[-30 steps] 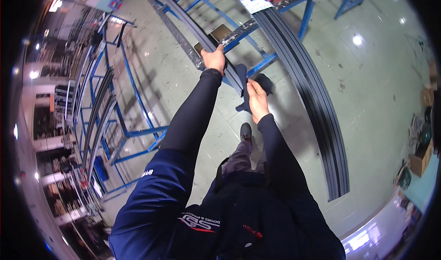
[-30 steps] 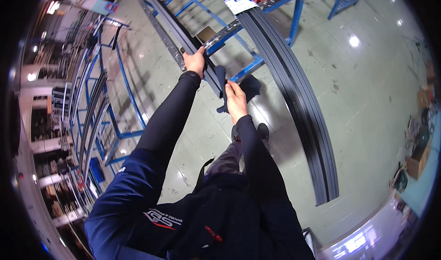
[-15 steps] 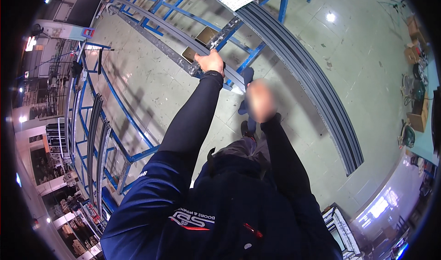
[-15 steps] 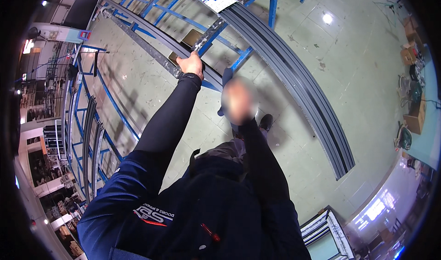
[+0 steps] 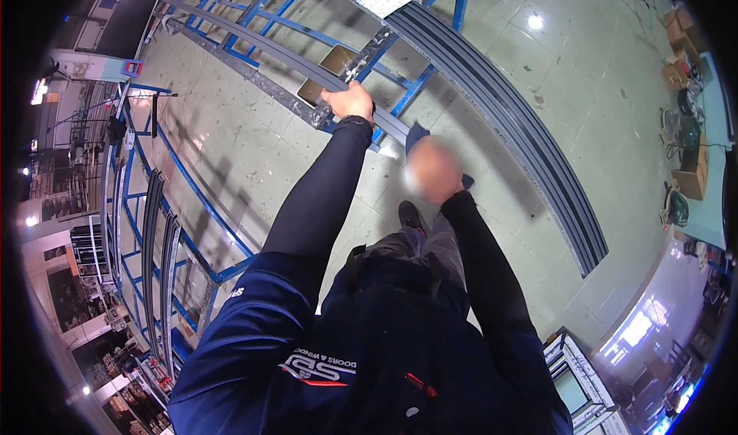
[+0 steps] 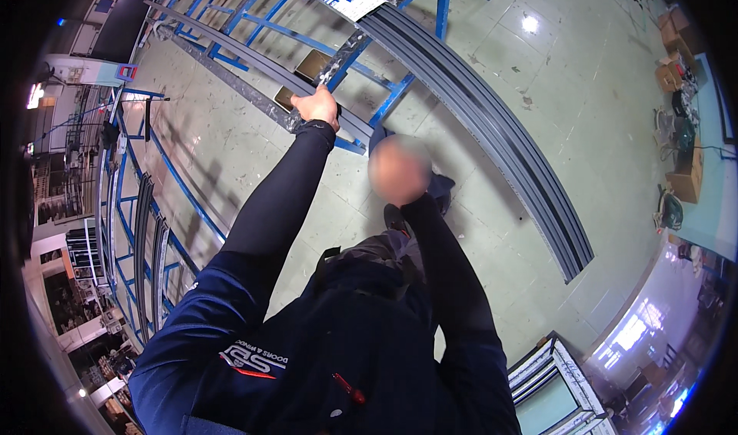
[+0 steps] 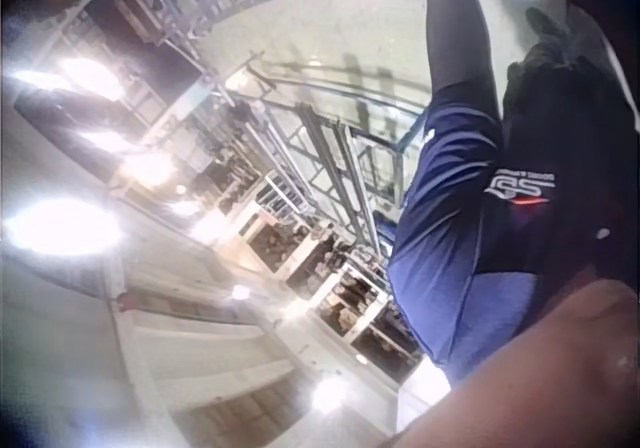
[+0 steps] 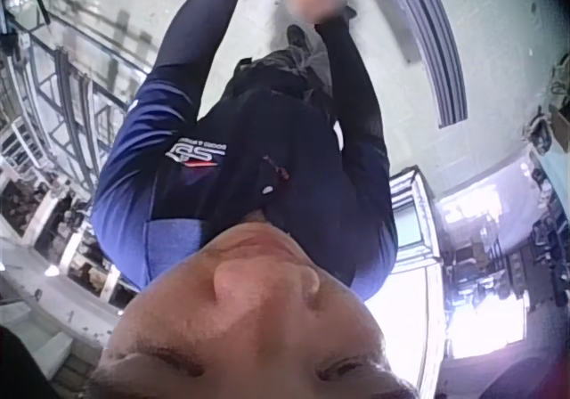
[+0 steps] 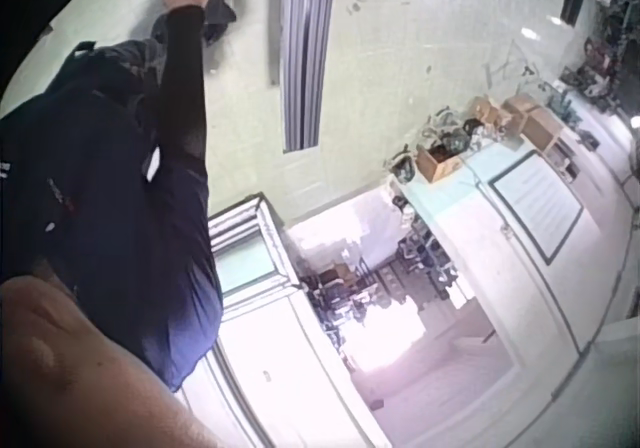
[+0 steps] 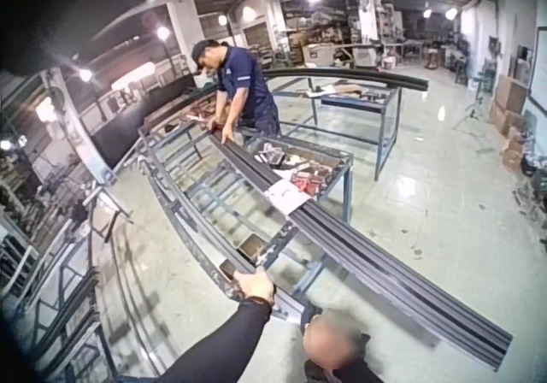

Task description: The person wipes long metal window frames with a dark cloth in a workshop. They handle the frames one at a time, lifting them from a rack, wiping along the length, and placing them back or stacking them on a workbench.

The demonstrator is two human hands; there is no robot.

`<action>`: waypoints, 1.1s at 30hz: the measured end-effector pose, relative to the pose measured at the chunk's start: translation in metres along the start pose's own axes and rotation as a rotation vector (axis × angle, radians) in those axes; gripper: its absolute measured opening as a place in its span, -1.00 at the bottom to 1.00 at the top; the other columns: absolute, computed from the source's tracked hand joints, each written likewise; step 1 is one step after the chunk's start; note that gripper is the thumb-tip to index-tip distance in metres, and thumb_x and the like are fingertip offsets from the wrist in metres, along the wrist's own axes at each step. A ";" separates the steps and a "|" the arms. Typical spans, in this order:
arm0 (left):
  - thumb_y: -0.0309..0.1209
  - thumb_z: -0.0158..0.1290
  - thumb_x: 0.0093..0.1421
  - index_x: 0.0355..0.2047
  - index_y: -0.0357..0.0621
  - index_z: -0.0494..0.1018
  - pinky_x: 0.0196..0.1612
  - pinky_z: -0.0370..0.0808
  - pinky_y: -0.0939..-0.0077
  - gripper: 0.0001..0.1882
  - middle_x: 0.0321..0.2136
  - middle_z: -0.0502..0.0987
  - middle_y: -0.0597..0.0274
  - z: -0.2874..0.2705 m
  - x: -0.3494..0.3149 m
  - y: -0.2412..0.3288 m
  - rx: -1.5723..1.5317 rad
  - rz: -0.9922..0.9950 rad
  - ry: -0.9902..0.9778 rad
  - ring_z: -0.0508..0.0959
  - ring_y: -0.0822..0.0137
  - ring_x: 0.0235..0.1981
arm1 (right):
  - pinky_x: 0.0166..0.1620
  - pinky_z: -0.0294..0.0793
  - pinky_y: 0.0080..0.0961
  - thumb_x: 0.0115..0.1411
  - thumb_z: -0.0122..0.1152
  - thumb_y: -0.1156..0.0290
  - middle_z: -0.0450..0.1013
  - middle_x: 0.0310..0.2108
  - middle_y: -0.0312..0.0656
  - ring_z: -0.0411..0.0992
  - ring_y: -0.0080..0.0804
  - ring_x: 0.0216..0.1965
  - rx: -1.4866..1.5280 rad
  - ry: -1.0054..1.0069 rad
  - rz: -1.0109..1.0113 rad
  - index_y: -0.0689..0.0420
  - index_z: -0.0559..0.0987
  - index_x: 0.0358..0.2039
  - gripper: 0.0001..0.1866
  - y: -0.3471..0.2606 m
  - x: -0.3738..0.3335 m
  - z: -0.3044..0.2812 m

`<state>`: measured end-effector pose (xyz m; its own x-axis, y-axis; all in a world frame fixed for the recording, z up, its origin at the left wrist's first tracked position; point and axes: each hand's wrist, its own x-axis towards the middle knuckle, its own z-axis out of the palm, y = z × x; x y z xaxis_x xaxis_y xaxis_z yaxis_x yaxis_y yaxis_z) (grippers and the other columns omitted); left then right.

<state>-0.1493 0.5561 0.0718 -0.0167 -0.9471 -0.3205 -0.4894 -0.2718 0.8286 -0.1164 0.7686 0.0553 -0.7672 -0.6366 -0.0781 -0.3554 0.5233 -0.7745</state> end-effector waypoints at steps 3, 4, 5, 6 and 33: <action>-0.39 0.18 0.18 0.33 -0.35 -0.04 0.20 0.36 0.29 -0.17 0.13 0.40 -0.29 -0.002 0.001 -0.003 -0.075 0.045 -0.003 0.48 -0.02 0.13 | -0.25 0.43 0.04 0.35 0.03 0.23 0.52 -0.45 0.14 0.50 0.23 -0.34 0.148 -0.028 0.124 0.17 0.44 -0.26 -0.76 0.007 -0.006 -0.026; -0.41 0.17 0.18 0.33 -0.35 -0.03 0.19 0.37 0.28 -0.18 0.12 0.41 -0.27 -0.002 0.001 -0.004 -0.094 0.064 -0.005 0.49 -0.02 0.12 | -0.25 0.45 -0.01 0.34 0.04 0.22 0.53 -0.44 0.13 0.51 0.20 -0.33 0.219 0.060 0.129 0.16 0.46 -0.26 -0.75 0.014 0.005 -0.029; -0.45 0.16 0.18 0.33 -0.33 -0.03 0.20 0.37 0.26 -0.20 0.12 0.41 -0.28 -0.002 0.002 -0.004 -0.088 0.046 -0.009 0.49 -0.03 0.13 | -0.24 0.48 -0.09 0.32 0.09 0.18 0.55 -0.41 0.10 0.53 0.14 -0.30 0.221 0.109 0.160 0.18 0.50 -0.25 -0.71 0.007 0.017 -0.037; -0.48 0.14 0.18 0.33 -0.31 -0.03 0.21 0.38 0.24 -0.21 0.13 0.41 -0.28 -0.002 0.004 -0.003 -0.082 0.027 -0.012 0.49 -0.05 0.13 | -0.23 0.49 -0.13 0.30 0.11 0.16 0.56 -0.42 0.09 0.55 0.11 -0.30 0.277 0.091 0.153 0.19 0.51 -0.26 -0.69 -0.001 0.030 -0.037; -0.47 0.15 0.18 0.35 -0.38 -0.09 0.26 0.35 0.21 -0.16 0.14 0.36 -0.44 0.003 0.000 0.001 0.003 0.059 0.008 0.44 -0.18 0.17 | -0.28 0.43 0.01 0.34 0.05 0.16 0.50 -0.48 0.16 0.48 0.24 -0.39 0.065 0.023 0.043 0.21 0.48 -0.38 -0.66 -0.019 0.022 -0.020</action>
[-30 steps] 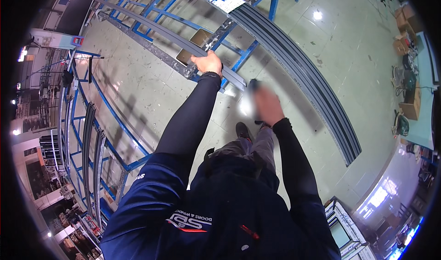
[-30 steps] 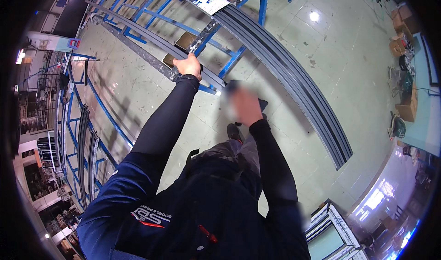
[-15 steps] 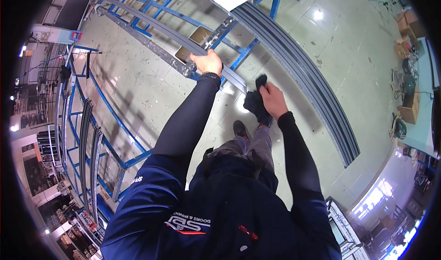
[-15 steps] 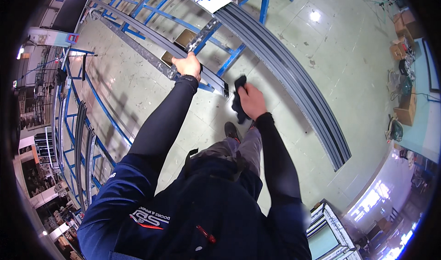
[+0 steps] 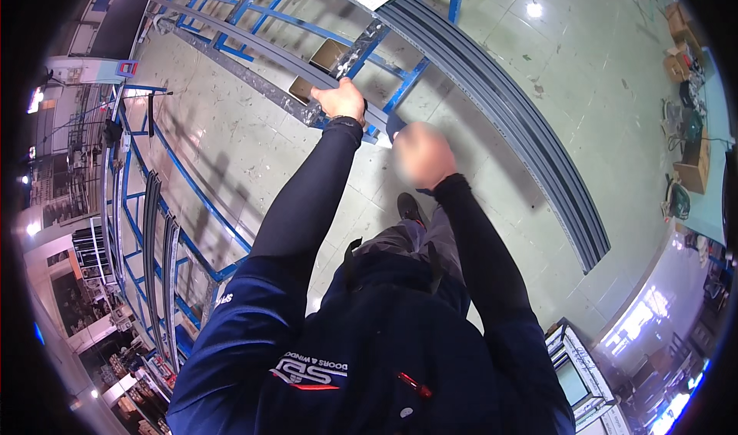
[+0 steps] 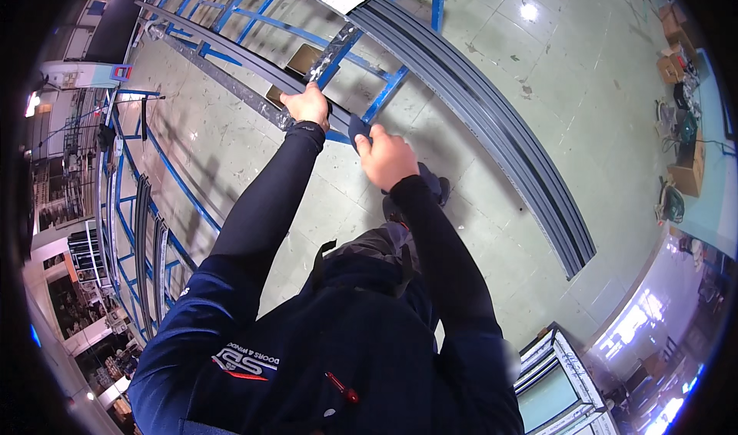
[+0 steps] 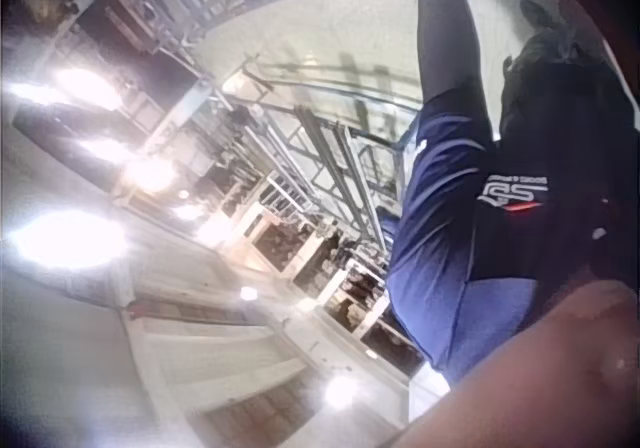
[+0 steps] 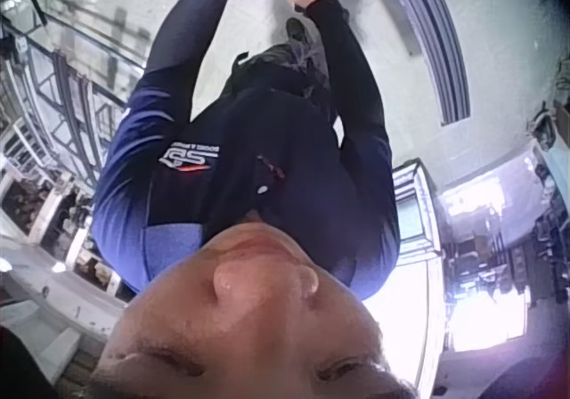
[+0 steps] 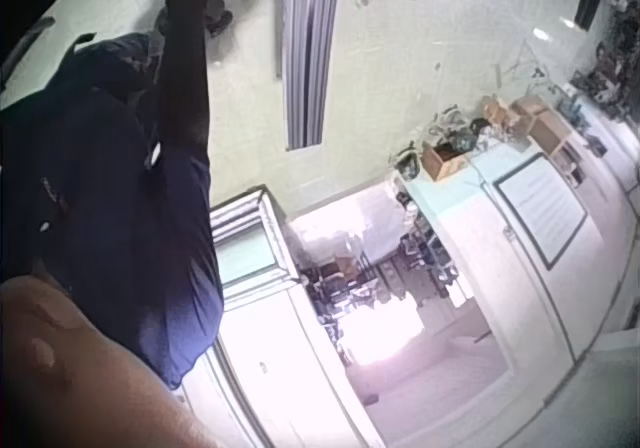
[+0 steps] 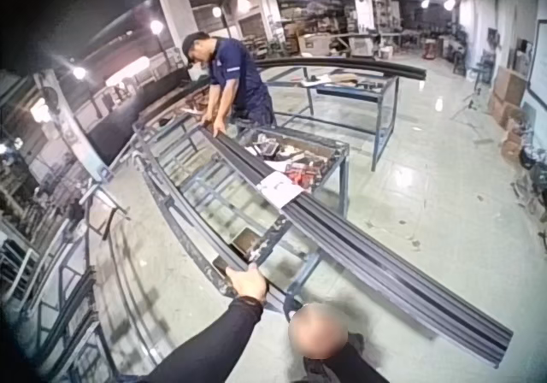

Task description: The person wipes long metal window frames with a dark cloth in a workshop. They handle the frames one at a time, lifting them from a rack, wiping along the length, and placing them back or stacking them on a workbench.

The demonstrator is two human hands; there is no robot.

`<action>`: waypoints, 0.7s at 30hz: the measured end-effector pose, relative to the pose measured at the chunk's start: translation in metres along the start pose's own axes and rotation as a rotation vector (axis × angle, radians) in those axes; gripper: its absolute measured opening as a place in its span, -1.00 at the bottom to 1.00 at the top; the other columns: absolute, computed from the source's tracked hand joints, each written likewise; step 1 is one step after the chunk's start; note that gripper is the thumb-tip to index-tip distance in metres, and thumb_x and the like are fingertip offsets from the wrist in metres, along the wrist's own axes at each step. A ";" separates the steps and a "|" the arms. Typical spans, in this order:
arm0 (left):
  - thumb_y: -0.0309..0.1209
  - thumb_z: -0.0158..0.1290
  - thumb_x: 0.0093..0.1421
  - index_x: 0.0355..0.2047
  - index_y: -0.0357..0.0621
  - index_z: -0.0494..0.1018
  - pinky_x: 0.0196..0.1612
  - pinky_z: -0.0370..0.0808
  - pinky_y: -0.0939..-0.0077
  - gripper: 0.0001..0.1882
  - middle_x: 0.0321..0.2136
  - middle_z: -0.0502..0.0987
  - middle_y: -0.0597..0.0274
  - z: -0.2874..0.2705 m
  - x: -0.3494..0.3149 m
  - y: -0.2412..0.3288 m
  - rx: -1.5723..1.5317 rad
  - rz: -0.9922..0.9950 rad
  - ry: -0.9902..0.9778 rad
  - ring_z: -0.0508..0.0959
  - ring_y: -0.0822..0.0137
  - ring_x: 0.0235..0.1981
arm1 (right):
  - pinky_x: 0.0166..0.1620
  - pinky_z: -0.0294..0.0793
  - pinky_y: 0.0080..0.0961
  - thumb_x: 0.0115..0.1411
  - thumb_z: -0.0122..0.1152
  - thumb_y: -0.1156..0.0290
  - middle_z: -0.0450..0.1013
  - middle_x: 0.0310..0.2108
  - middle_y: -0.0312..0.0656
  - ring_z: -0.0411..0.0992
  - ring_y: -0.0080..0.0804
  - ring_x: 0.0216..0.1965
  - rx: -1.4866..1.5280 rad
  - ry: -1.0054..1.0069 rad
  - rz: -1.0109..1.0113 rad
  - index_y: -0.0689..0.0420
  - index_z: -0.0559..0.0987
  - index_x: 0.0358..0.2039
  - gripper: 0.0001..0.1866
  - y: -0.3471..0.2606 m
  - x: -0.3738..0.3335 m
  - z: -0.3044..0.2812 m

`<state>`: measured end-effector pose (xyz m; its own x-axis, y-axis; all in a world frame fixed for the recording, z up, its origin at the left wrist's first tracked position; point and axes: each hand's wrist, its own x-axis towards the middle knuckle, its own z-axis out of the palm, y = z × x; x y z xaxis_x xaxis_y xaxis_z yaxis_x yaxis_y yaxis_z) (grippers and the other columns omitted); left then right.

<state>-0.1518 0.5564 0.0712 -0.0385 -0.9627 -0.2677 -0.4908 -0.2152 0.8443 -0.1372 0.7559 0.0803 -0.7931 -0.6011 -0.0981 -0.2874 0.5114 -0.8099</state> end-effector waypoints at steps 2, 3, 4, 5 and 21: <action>-0.36 0.20 0.17 0.35 -0.46 -0.11 0.26 0.31 0.26 -0.08 0.19 0.30 -0.43 -0.003 0.004 -0.004 -0.026 0.012 -0.015 0.41 -0.11 0.21 | -0.25 0.48 0.07 0.33 0.03 0.12 0.53 -0.45 0.14 0.50 0.25 -0.36 -0.142 0.001 0.038 0.21 0.49 -0.34 -0.63 -0.002 -0.010 0.013; -0.36 0.20 0.17 0.35 -0.46 -0.11 0.26 0.31 0.27 -0.08 0.20 0.30 -0.43 0.001 0.006 -0.003 -0.020 0.001 -0.012 0.41 -0.11 0.21 | -0.19 0.49 0.06 0.33 -0.01 0.13 0.55 -0.42 0.12 0.51 0.27 -0.34 -0.090 -0.068 0.082 0.21 0.50 -0.36 -0.63 0.004 -0.015 0.009; -0.37 0.20 0.17 0.35 -0.47 -0.10 0.26 0.31 0.27 -0.08 0.20 0.29 -0.43 -0.002 0.003 -0.004 -0.007 -0.016 -0.014 0.41 -0.11 0.21 | -0.17 0.49 0.06 0.33 -0.02 0.14 0.54 -0.42 0.13 0.51 0.26 -0.32 -0.099 -0.086 0.125 0.21 0.51 -0.37 -0.64 0.016 -0.028 0.011; -0.37 0.20 0.16 0.35 -0.48 -0.11 0.27 0.30 0.27 -0.08 0.20 0.29 -0.44 -0.004 0.000 -0.002 -0.052 -0.009 -0.037 0.40 -0.11 0.22 | -0.16 0.48 0.05 0.33 -0.03 0.15 0.54 -0.41 0.14 0.51 0.25 -0.30 -0.114 -0.097 0.160 0.21 0.51 -0.37 -0.64 0.034 -0.037 0.011; -0.40 0.20 0.15 0.33 -0.51 -0.10 0.25 0.32 0.29 -0.09 0.19 0.29 -0.45 -0.005 0.005 -0.006 -0.113 0.050 -0.070 0.41 -0.10 0.20 | -0.19 0.41 -0.05 0.30 0.05 0.03 0.51 -0.42 0.17 0.49 0.18 -0.30 0.085 -0.074 0.260 0.27 0.55 -0.43 -0.52 0.071 -0.004 -0.014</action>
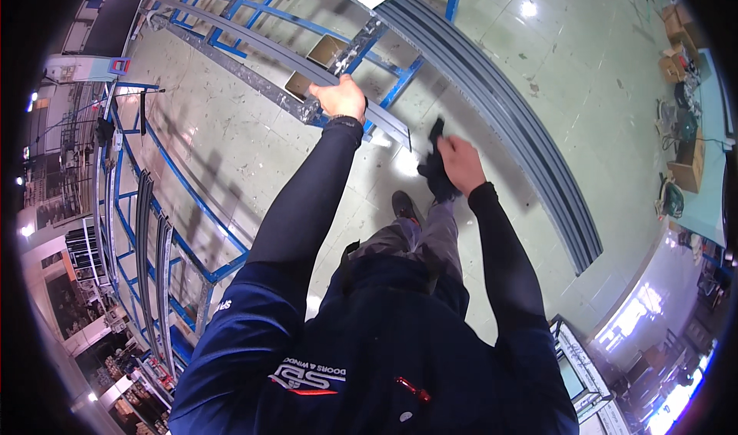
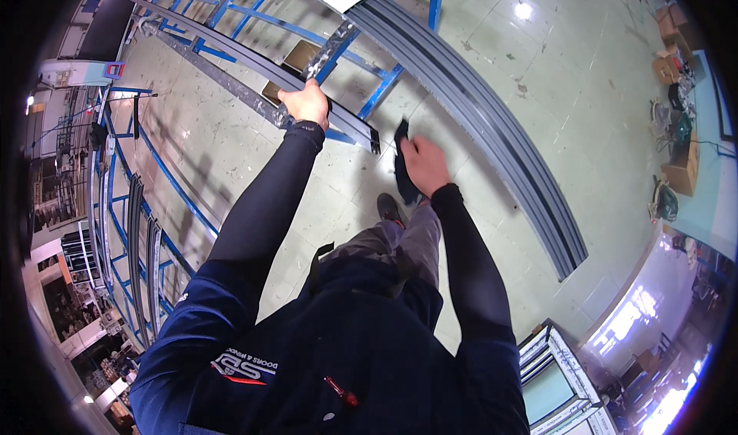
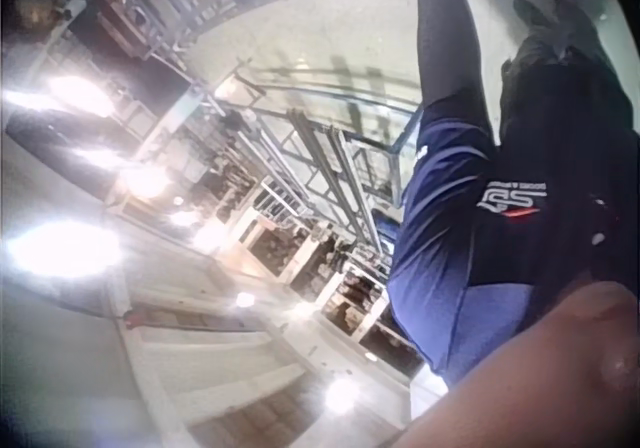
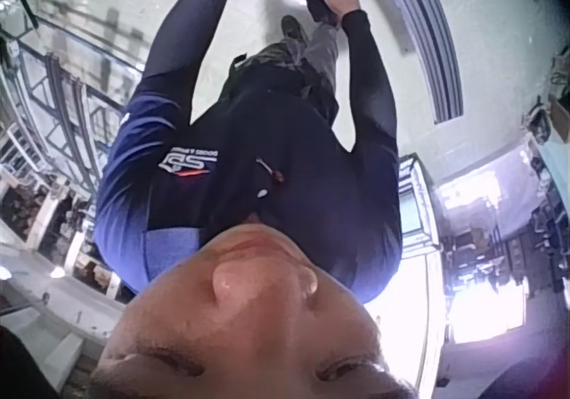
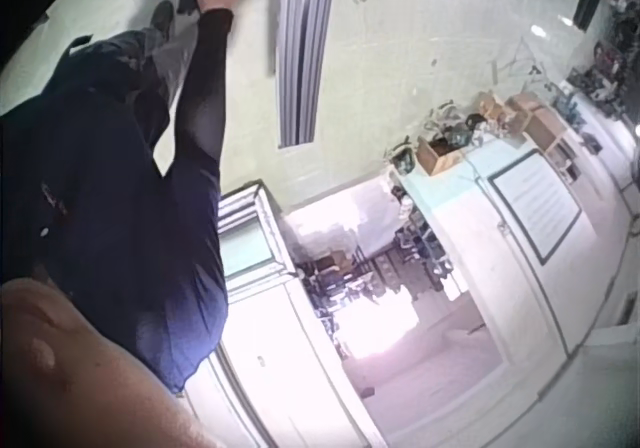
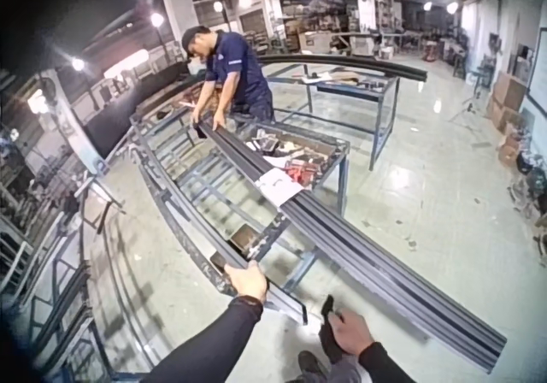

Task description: The person wipes long metal window frames with a dark cloth in a workshop. They handle the frames one at a time, lifting them from a rack, wiping along the length, and placing them back or stacking them on a workbench.

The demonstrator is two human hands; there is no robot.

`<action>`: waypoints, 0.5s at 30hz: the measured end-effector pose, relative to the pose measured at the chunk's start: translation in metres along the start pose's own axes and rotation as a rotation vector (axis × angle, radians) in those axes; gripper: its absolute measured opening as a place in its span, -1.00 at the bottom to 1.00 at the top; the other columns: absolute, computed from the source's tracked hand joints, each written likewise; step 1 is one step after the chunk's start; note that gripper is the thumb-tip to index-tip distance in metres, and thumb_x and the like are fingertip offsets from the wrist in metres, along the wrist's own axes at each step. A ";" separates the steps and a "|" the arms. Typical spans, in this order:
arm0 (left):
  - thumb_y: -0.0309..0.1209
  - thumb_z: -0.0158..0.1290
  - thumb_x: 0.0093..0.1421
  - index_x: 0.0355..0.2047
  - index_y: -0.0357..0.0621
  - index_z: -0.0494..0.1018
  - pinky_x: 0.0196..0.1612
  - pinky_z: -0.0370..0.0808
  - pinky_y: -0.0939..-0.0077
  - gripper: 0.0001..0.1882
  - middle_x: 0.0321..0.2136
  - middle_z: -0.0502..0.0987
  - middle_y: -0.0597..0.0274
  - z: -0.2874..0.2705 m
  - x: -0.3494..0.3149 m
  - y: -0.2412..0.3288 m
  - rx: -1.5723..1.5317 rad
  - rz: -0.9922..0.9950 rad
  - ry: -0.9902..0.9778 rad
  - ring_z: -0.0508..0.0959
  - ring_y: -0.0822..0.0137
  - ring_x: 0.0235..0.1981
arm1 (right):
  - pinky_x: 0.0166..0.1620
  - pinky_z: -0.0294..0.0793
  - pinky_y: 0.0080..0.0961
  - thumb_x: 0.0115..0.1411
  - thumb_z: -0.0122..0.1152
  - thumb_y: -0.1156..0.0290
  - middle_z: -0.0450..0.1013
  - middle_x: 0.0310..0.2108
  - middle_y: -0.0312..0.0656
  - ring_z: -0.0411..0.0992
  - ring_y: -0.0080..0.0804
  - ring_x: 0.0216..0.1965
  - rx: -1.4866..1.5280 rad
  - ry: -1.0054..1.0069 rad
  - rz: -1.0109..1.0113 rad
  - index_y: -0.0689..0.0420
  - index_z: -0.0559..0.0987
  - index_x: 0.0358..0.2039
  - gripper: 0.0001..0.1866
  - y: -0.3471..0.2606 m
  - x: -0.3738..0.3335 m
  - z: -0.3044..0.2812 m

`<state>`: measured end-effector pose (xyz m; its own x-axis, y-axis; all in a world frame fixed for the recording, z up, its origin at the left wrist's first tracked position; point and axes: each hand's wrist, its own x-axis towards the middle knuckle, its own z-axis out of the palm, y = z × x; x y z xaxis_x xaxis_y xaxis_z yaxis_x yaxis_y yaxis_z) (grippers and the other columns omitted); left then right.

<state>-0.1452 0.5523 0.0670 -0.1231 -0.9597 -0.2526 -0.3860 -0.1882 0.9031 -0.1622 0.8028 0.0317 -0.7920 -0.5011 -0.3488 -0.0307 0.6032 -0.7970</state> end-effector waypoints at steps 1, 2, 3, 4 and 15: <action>-0.41 0.19 0.15 0.33 -0.51 -0.10 0.24 0.33 0.28 -0.10 0.18 0.30 -0.45 0.001 -0.001 -0.002 0.047 -0.012 0.044 0.42 -0.11 0.19 | -0.21 0.41 -0.06 0.32 0.03 0.02 0.50 -0.43 0.20 0.48 0.18 -0.31 0.181 0.006 0.032 0.26 0.53 -0.40 -0.52 -0.022 -0.002 0.001; -0.41 0.19 0.14 0.33 -0.52 -0.10 0.24 0.33 0.27 -0.09 0.17 0.30 -0.47 0.001 -0.001 -0.002 0.032 -0.021 0.018 0.42 -0.12 0.19 | -0.23 0.41 -0.04 0.33 0.02 0.04 0.49 -0.44 0.20 0.48 0.19 -0.32 0.135 0.054 -0.029 0.24 0.52 -0.38 -0.55 -0.045 -0.007 0.008; -0.41 0.20 0.14 0.32 -0.53 -0.11 0.25 0.32 0.27 -0.08 0.17 0.30 -0.47 -0.001 0.003 -0.007 0.007 0.021 0.006 0.41 -0.12 0.20 | -0.24 0.41 -0.03 0.35 0.01 0.07 0.49 -0.45 0.20 0.48 0.20 -0.33 0.089 0.101 -0.099 0.23 0.52 -0.36 -0.57 -0.061 -0.011 0.017; -0.41 0.20 0.13 0.32 -0.54 -0.11 0.26 0.31 0.28 -0.08 0.18 0.29 -0.46 0.002 0.002 -0.005 0.027 0.004 0.018 0.40 -0.11 0.21 | -0.25 0.41 0.00 0.35 0.00 0.09 0.49 -0.47 0.20 0.48 0.22 -0.34 0.060 0.076 -0.138 0.22 0.51 -0.37 -0.60 -0.060 -0.014 0.026; -0.36 0.22 0.10 0.30 -0.61 -0.06 0.29 0.27 0.33 -0.07 0.22 0.25 -0.47 0.007 0.001 -0.005 0.074 0.043 0.079 0.36 -0.10 0.25 | -0.35 0.38 -0.09 0.40 0.01 0.07 0.43 -0.52 0.14 0.45 0.20 -0.41 0.318 0.097 -0.202 0.19 0.40 -0.39 -0.59 -0.048 -0.018 0.045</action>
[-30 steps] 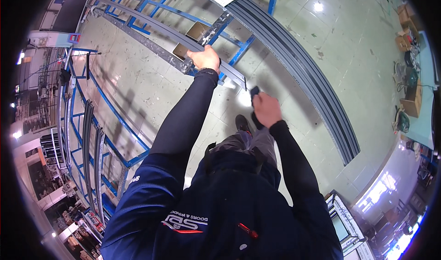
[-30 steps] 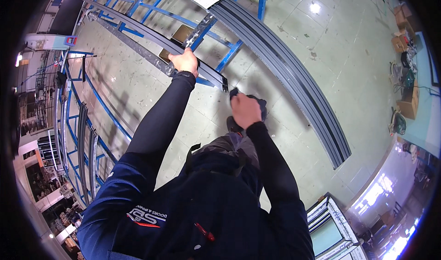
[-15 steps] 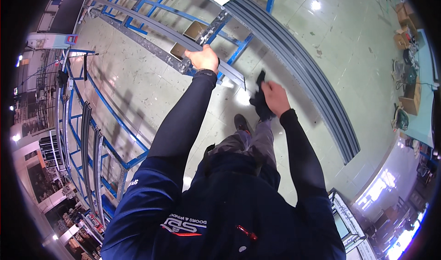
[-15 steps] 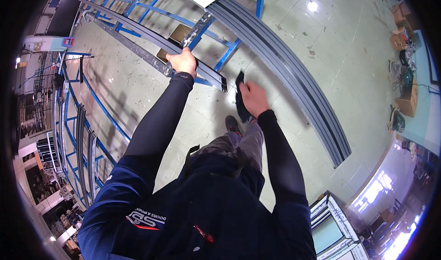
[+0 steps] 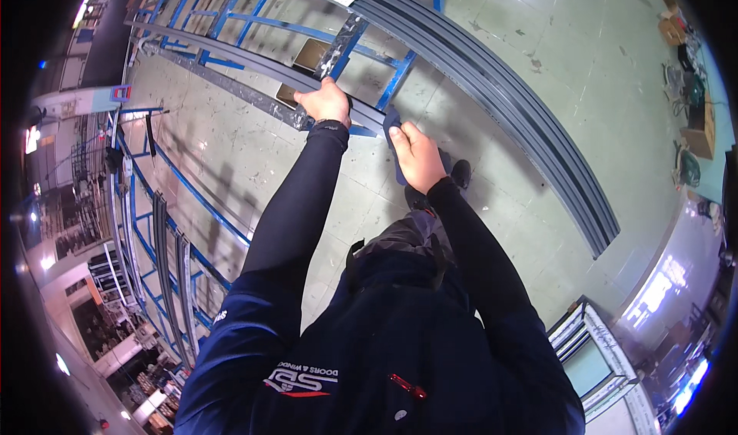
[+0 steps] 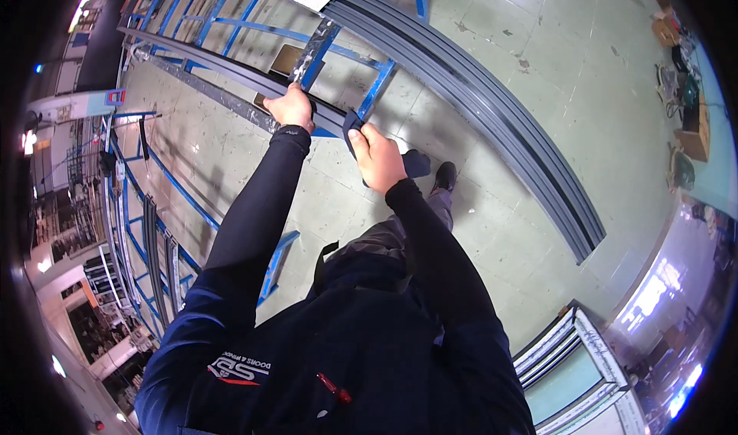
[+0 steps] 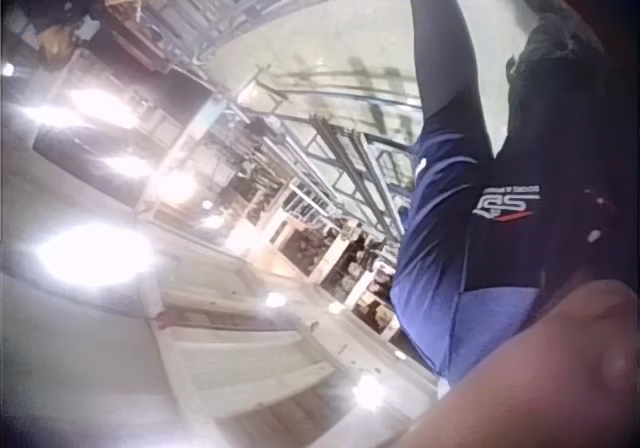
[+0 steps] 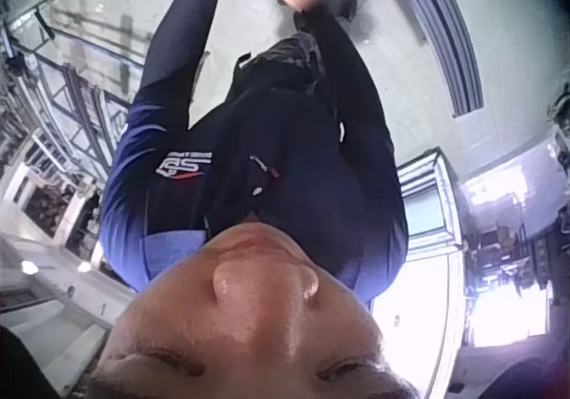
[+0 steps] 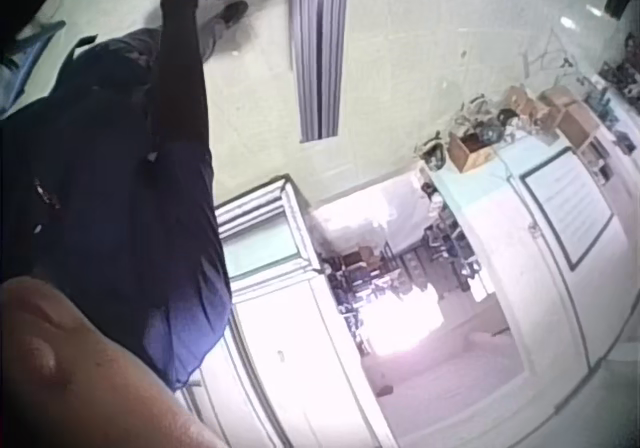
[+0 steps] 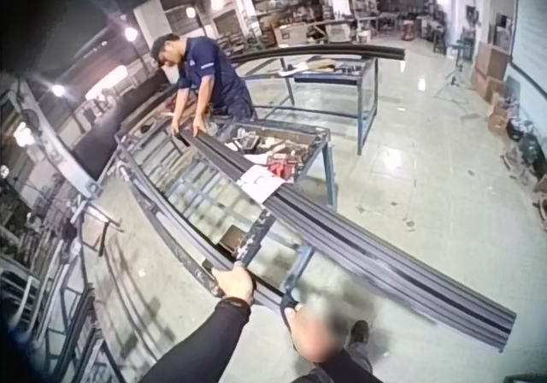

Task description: The person wipes long metal window frames with a dark cloth in a workshop. They handle the frames one at a time, lifting them from a rack, wiping along the length, and placing them back or stacking them on a workbench.

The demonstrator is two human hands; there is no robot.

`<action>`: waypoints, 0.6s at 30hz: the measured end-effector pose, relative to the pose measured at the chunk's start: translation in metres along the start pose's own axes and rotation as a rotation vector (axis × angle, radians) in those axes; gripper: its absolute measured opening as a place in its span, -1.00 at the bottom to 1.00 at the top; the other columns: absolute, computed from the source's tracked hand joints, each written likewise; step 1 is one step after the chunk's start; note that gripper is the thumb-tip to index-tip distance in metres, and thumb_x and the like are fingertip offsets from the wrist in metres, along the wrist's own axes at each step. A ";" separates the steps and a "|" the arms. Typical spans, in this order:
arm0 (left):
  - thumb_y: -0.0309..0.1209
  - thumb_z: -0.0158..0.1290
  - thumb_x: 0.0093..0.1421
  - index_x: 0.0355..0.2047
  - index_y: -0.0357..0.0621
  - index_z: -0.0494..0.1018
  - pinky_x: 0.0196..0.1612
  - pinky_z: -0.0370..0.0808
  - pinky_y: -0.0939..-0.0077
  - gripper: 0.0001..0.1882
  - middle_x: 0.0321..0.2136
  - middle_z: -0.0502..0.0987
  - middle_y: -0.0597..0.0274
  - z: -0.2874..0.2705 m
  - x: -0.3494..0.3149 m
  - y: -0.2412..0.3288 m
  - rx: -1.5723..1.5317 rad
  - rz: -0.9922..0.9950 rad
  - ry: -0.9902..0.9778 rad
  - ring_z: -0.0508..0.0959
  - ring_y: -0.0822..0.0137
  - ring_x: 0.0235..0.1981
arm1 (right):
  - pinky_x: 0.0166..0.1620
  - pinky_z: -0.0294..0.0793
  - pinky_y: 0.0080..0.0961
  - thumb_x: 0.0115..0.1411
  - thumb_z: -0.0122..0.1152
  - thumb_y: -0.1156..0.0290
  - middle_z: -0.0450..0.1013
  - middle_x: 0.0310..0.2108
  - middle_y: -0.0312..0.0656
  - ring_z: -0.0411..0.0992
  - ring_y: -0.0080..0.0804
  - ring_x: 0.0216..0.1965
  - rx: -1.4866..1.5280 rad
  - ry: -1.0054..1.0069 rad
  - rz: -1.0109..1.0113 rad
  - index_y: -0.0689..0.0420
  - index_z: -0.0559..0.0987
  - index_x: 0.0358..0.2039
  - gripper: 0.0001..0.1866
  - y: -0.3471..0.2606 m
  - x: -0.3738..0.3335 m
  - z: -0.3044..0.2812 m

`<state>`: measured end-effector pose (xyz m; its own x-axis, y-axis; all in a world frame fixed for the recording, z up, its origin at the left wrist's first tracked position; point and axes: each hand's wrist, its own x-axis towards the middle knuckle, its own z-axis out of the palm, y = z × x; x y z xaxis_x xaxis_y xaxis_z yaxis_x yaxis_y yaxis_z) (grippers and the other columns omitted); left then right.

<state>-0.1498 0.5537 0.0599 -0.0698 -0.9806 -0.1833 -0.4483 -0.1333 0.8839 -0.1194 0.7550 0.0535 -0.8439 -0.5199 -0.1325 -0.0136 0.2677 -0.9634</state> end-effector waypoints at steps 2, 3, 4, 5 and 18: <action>-0.35 0.21 0.08 0.29 -0.62 -0.05 0.28 0.27 0.31 -0.07 0.21 0.26 -0.48 -0.004 0.000 -0.005 0.048 -0.031 -0.006 0.38 -0.12 0.23 | -0.36 0.39 -0.11 0.40 0.01 0.07 0.42 -0.53 0.13 0.46 0.21 -0.40 -0.001 -0.047 0.077 0.18 0.40 -0.38 -0.60 0.003 -0.006 -0.001; -0.34 0.20 0.08 0.29 -0.62 -0.05 0.28 0.27 0.30 -0.06 0.21 0.25 -0.47 -0.001 0.003 -0.003 0.032 -0.010 -0.016 0.37 -0.12 0.24 | -0.35 0.39 -0.10 0.40 0.00 0.05 0.43 -0.54 0.12 0.46 0.21 -0.41 0.003 -0.064 0.057 0.18 0.41 -0.37 -0.59 0.007 -0.002 -0.001; -0.33 0.20 0.08 0.29 -0.62 -0.06 0.29 0.27 0.30 -0.06 0.22 0.24 -0.47 -0.001 0.000 -0.001 0.020 0.006 -0.036 0.35 -0.11 0.24 | -0.34 0.40 -0.09 0.40 -0.01 0.04 0.44 -0.54 0.11 0.46 0.21 -0.41 0.002 -0.075 0.045 0.17 0.41 -0.36 -0.58 0.012 0.000 -0.003; -0.31 0.19 0.09 0.29 -0.62 -0.06 0.29 0.26 0.30 -0.06 0.24 0.22 -0.44 0.001 0.002 -0.002 0.048 -0.017 -0.006 0.32 -0.08 0.27 | -0.33 0.40 -0.08 0.40 -0.02 0.02 0.45 -0.54 0.10 0.46 0.22 -0.41 -0.002 -0.089 0.017 0.16 0.42 -0.36 -0.58 0.016 0.004 -0.007; -0.36 0.20 0.08 0.28 -0.57 -0.02 0.23 0.33 0.30 -0.11 0.17 0.35 -0.26 0.009 0.017 -0.017 0.052 0.014 0.002 0.44 0.01 0.14 | -0.23 0.40 -0.14 0.41 -0.03 0.09 0.50 -0.41 0.12 0.44 0.16 -0.33 0.041 -0.317 0.186 0.23 0.49 -0.29 -0.59 0.089 0.056 -0.007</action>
<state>-0.1514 0.5411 0.0374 -0.0752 -0.9826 -0.1700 -0.4929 -0.1116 0.8629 -0.1717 0.7549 -0.0384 -0.6215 -0.6927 -0.3659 0.1516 0.3519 -0.9237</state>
